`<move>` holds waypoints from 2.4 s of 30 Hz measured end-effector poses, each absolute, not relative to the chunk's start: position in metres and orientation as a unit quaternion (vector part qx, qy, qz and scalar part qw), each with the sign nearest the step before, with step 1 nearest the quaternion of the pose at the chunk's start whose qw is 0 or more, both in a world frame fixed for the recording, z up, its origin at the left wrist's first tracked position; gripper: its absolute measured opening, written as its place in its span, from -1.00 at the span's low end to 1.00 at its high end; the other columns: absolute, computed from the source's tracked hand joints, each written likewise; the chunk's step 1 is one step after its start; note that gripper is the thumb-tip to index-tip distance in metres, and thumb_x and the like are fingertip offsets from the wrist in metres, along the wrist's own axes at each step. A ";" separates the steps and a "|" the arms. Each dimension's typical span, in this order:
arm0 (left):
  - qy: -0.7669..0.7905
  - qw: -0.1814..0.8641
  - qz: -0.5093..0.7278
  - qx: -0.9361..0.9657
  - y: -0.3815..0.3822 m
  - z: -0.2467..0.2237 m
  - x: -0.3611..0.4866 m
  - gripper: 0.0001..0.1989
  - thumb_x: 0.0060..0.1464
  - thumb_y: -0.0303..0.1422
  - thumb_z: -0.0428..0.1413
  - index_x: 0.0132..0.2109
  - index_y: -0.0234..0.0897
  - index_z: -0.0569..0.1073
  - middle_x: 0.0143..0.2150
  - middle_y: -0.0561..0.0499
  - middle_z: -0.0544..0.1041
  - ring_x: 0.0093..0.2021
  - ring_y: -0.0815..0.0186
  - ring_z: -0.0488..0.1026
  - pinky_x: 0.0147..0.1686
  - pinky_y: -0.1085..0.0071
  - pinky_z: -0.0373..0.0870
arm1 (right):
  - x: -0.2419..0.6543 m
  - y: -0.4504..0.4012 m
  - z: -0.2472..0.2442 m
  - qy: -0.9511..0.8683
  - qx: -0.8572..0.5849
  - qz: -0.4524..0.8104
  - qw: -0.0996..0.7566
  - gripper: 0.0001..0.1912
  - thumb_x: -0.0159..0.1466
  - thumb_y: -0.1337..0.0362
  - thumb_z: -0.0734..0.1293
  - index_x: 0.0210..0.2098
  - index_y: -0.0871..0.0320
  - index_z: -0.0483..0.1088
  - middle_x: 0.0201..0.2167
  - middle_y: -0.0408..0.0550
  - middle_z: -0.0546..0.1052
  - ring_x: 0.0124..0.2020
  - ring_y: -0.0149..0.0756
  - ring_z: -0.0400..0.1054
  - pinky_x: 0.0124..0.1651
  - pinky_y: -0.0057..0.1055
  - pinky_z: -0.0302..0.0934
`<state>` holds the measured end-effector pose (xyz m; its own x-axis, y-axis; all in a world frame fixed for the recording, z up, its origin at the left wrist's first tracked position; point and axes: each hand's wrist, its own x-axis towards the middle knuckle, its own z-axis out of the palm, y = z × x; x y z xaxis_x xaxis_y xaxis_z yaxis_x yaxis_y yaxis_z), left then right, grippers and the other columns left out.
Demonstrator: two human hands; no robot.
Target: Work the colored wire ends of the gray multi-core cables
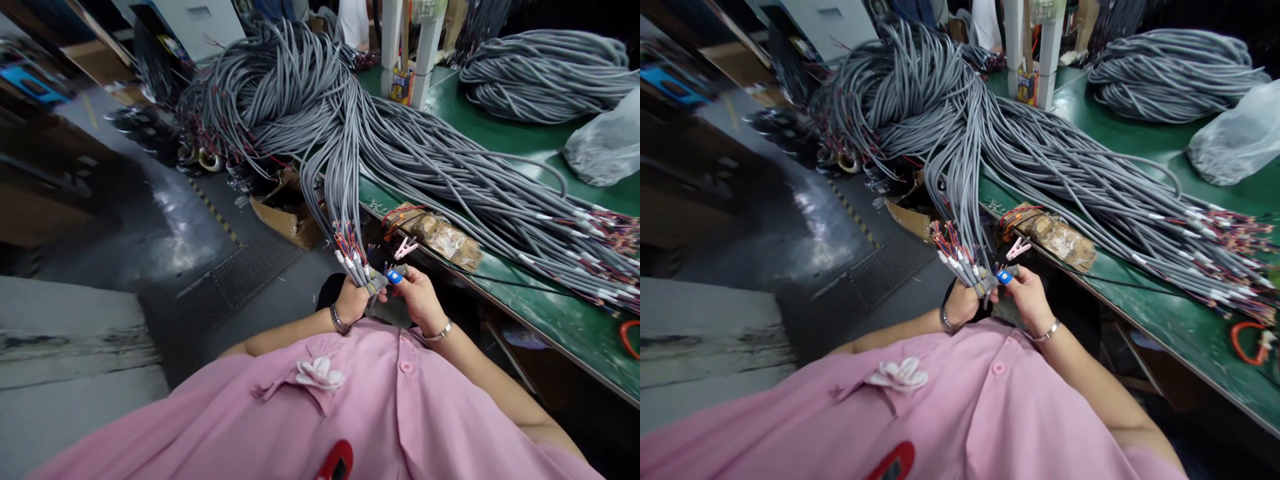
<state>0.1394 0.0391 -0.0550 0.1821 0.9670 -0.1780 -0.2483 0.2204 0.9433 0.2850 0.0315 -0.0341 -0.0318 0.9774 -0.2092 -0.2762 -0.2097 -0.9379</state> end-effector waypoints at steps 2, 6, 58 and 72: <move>0.435 0.653 0.486 0.385 0.040 -0.053 0.142 -0.73 -0.12 -0.21 0.27 -0.42 -0.37 0.47 -0.54 0.01 0.50 -0.60 0.39 0.42 -0.58 0.48 0.35 | 0.284 0.031 -0.036 -0.360 -0.486 0.606 0.517 -0.73 0.05 0.12 0.48 -0.44 0.17 0.42 -0.55 -0.18 0.43 -0.56 -0.47 0.20 -0.47 -0.46 0.09; 0.430 0.657 0.502 0.362 0.041 -0.047 0.143 -0.72 -0.13 -0.22 0.27 -0.41 -0.37 0.47 -0.57 0.03 0.48 -0.62 0.40 0.40 -0.60 0.48 0.35 | 0.285 0.031 -0.040 -0.352 -0.470 0.621 0.519 -0.75 0.07 0.13 0.47 -0.40 0.16 0.44 -0.52 -0.17 0.43 -0.53 -0.47 0.21 -0.44 -0.47 0.13; 0.438 0.669 0.495 0.340 0.054 -0.038 0.158 -0.71 -0.14 -0.20 0.26 -0.39 -0.36 0.44 -0.58 0.05 0.45 -0.63 0.43 0.38 -0.62 0.51 0.32 | 0.297 0.082 -0.046 -0.216 -0.358 0.705 0.573 -0.56 0.07 -0.12 0.40 -0.34 0.14 0.43 -0.34 -0.09 0.50 -0.48 -0.43 0.28 -0.48 -0.48 0.23; 0.445 0.661 0.487 0.357 0.054 -0.042 0.159 -0.75 -0.11 -0.25 0.25 -0.41 -0.36 0.43 -0.59 0.07 0.43 -0.65 0.46 0.35 -0.67 0.54 0.27 | 0.288 0.087 -0.050 -0.170 -0.341 0.685 0.620 -0.54 0.03 -0.12 0.44 -0.43 0.16 0.38 -0.51 -0.18 0.42 -0.57 -0.50 0.17 -0.57 -0.55 0.09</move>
